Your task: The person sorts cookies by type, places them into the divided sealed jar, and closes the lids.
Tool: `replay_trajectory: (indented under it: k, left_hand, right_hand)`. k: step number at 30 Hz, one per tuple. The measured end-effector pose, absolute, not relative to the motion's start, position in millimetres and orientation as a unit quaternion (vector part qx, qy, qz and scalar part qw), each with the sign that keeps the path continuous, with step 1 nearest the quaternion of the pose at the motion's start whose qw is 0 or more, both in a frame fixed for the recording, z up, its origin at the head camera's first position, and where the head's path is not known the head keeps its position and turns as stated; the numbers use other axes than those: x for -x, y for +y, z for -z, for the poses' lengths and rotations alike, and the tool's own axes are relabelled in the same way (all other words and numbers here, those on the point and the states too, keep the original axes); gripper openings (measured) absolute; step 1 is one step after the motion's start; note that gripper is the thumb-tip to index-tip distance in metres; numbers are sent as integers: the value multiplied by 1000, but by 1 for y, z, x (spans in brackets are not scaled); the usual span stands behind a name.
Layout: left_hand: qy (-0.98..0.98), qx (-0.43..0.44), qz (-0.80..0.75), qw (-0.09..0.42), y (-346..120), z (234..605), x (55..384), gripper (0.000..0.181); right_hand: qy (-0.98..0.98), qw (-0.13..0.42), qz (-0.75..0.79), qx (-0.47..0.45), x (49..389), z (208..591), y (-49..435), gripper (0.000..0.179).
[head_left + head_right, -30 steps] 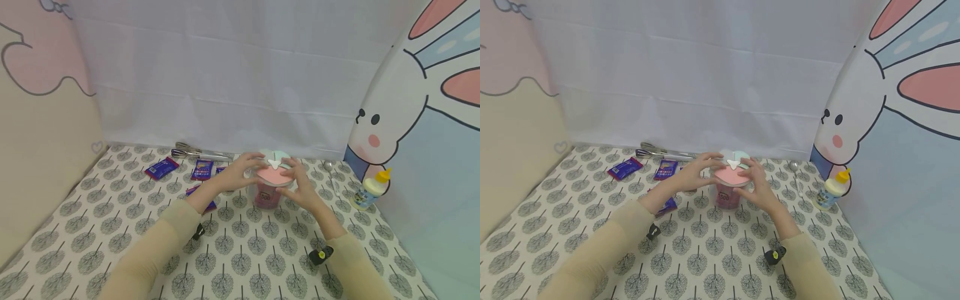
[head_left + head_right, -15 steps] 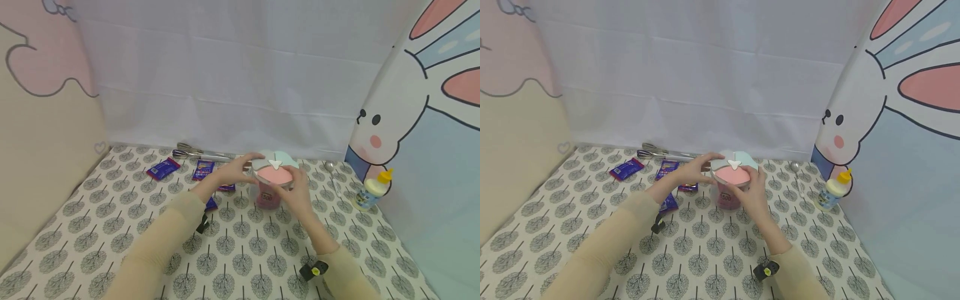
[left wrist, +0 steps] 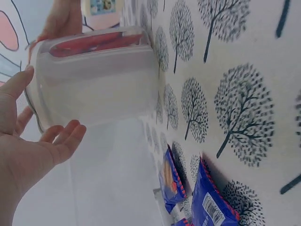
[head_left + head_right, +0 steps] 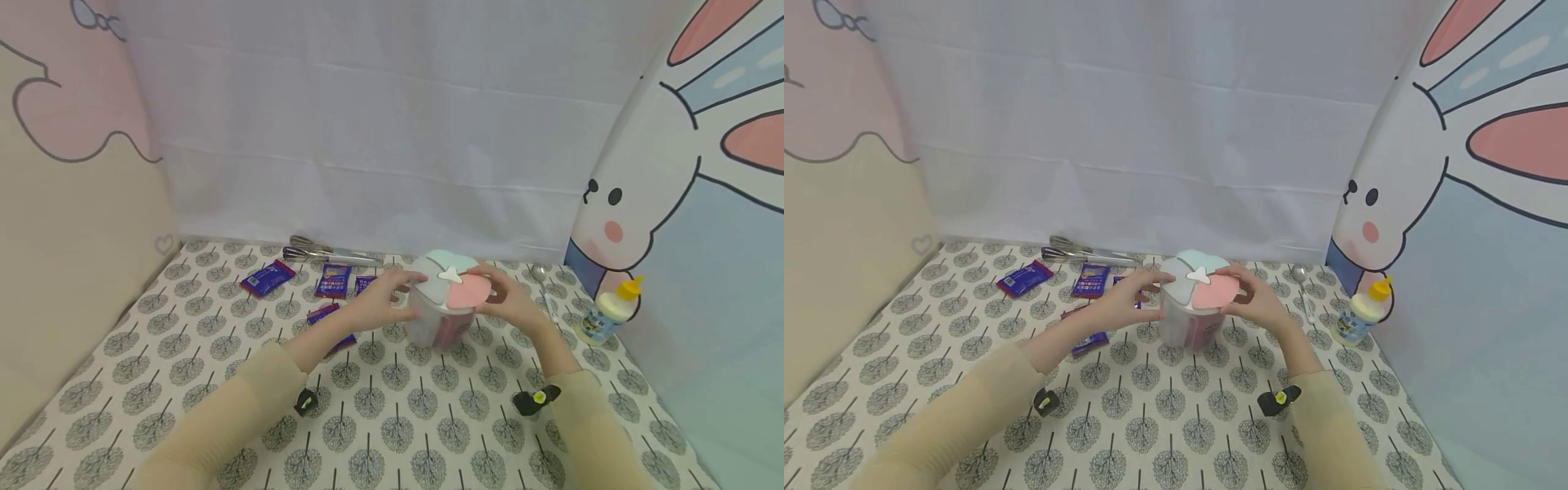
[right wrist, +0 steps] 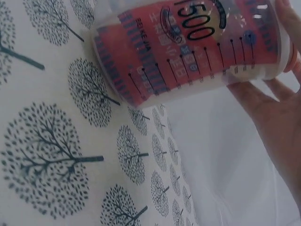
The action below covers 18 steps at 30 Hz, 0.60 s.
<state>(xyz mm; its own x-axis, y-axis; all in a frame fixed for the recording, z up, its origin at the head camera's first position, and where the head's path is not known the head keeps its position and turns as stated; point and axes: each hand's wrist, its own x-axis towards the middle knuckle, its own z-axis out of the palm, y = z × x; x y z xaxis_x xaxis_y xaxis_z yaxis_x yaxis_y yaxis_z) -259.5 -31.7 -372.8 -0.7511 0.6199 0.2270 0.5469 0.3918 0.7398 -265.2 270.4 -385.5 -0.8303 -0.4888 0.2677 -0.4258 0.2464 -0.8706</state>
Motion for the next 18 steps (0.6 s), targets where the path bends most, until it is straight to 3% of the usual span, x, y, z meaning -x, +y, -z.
replay_trajectory:
  k: [7,11,18]
  left_hand:
    - [853,-357,-379,40,-41,371,244,65]
    - [866,-361,-345,19,-43,363,256,75]
    - [852,-381,-354,54,-41,360,287,88]
  right_hand:
    - [707,102,592,375,276,392,281,67]
    - [739,75,573,345,267,393,280,72]
    - [823,-3,499,271,237,384,263,70]
